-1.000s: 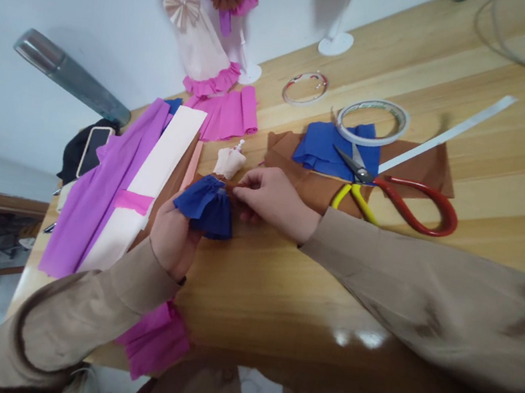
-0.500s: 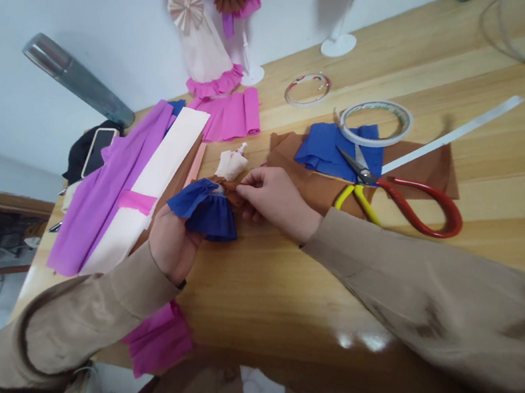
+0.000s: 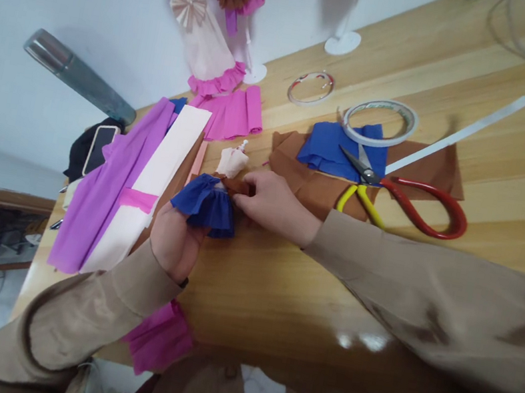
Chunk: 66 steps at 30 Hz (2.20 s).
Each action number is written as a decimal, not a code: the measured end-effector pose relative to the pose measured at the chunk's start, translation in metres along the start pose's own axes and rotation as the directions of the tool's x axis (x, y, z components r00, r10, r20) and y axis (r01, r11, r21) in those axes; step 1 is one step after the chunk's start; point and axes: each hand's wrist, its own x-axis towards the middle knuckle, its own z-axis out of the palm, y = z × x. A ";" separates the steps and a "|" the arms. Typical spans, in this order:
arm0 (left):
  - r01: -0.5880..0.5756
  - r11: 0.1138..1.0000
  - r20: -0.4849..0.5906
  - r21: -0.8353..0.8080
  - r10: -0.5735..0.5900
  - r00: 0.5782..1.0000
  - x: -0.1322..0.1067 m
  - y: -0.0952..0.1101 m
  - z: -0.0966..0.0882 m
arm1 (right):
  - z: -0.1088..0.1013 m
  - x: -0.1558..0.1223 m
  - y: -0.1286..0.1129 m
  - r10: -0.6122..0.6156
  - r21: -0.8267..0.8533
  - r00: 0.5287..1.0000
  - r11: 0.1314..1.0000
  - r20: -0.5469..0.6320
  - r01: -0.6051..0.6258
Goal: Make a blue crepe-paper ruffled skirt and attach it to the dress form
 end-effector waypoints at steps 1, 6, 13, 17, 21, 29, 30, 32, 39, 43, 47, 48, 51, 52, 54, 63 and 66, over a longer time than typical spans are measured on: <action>0.009 1.000 -0.006 -0.007 -0.009 1.000 0.000 0.000 0.001 | 0.000 -0.001 -0.001 -0.014 -0.021 1.000 1.000 -0.016 0.013; -0.007 0.998 -0.010 -0.065 0.007 1.000 -0.001 0.000 0.003 | 0.000 -0.002 -0.004 -0.023 -0.065 0.998 0.998 -0.052 0.020; 0.027 0.998 0.037 -0.054 -0.025 0.999 -0.004 0.000 0.005 | 0.002 -0.005 -0.004 -0.080 -0.082 0.995 0.994 -0.057 0.075; 0.038 0.998 0.128 -0.043 -0.032 0.991 -0.007 0.001 0.008 | 0.003 -0.005 -0.003 -0.109 -0.076 0.992 0.992 -0.066 0.104; 0.050 0.998 0.172 -0.042 -0.042 0.984 -0.007 0.001 0.009 | 0.004 -0.006 -0.001 -0.138 -0.064 0.989 0.989 -0.054 0.134; 0.009 0.999 0.173 -0.044 -0.001 0.985 -0.013 0.000 0.000 | 0.004 -0.006 0.000 -0.159 -0.040 0.986 0.987 -0.054 0.157; 0.013 0.999 0.164 -0.039 -0.006 0.986 -0.015 0.000 -0.002 | 0.004 -0.005 0.001 -0.153 -0.044 0.986 0.988 -0.062 0.151; 0.031 0.999 0.146 -0.036 -0.025 0.989 -0.018 0.001 -0.004 | 0.004 -0.005 0.001 -0.147 -0.045 0.986 0.989 -0.075 0.144; 0.050 0.995 0.114 -0.090 -0.040 0.993 -0.012 0.005 0.003 | 0.006 -0.004 0.001 -0.178 -0.038 0.982 0.984 -0.069 0.175; 0.029 0.993 0.108 -0.118 -0.016 0.994 -0.006 0.005 0.005 | 0.006 -0.005 0.001 -0.172 -0.036 0.983 0.985 -0.061 0.170; 0.014 0.992 0.097 -0.125 -0.002 0.995 -0.003 0.004 0.002 | 0.005 -0.003 0.002 -0.162 -0.031 0.985 0.987 -0.066 0.160; 0.012 0.992 0.103 -0.128 0.001 0.995 -0.002 0.004 0.001 | 0.005 -0.003 0.002 -0.147 -0.023 0.986 0.989 -0.079 0.145; 0.025 0.991 0.128 -0.129 -0.008 0.992 -0.005 0.004 -0.001 | 0.006 -0.002 0.001 -0.096 0.028 0.988 0.995 -0.118 0.099; 0.034 0.992 0.136 -0.122 -0.017 0.991 -0.007 0.004 -0.002 | 0.007 -0.001 0.001 -0.091 0.044 0.988 0.994 -0.124 0.097; 0.051 0.994 0.151 -0.096 -0.036 0.988 -0.011 0.005 -0.004 | 0.008 -0.001 0.002 -0.112 0.058 0.986 0.991 -0.120 0.119; 0.078 0.997 0.121 0.002 -0.077 0.990 -0.013 0.000 -0.007 | 0.008 -0.003 0.000 -0.150 0.035 0.984 0.987 -0.098 0.154; 0.056 0.997 0.112 0.062 -0.063 0.992 -0.008 0.001 -0.003 | 0.008 -0.004 0.000 -0.175 0.046 0.981 0.983 -0.079 0.179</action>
